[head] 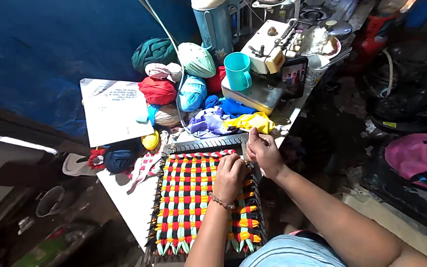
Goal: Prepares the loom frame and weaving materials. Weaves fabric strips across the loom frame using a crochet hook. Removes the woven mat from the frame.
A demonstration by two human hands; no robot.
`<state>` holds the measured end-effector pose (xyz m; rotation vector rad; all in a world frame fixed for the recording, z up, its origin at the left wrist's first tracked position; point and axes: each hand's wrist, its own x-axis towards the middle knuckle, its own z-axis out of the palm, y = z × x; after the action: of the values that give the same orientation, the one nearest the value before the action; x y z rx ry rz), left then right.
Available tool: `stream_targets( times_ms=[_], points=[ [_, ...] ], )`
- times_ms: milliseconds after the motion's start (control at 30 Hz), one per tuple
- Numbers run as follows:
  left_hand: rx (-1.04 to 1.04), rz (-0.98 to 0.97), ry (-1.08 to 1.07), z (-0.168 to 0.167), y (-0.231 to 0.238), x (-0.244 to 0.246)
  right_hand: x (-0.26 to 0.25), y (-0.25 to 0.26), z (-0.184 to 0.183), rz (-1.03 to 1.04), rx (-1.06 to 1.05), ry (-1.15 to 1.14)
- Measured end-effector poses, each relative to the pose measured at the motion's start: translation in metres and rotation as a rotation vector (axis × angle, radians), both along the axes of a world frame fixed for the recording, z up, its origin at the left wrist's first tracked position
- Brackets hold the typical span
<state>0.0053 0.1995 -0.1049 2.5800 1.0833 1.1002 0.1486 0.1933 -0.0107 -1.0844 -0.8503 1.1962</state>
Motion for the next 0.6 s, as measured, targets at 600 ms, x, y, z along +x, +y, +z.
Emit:
stream_targets(
  times_ms=[600],
  points=[
    [-0.430,0.286,0.141,0.042,-0.038,0.037,0.001,0.016,0.010,0.015,-0.197,-0.206]
  ],
)
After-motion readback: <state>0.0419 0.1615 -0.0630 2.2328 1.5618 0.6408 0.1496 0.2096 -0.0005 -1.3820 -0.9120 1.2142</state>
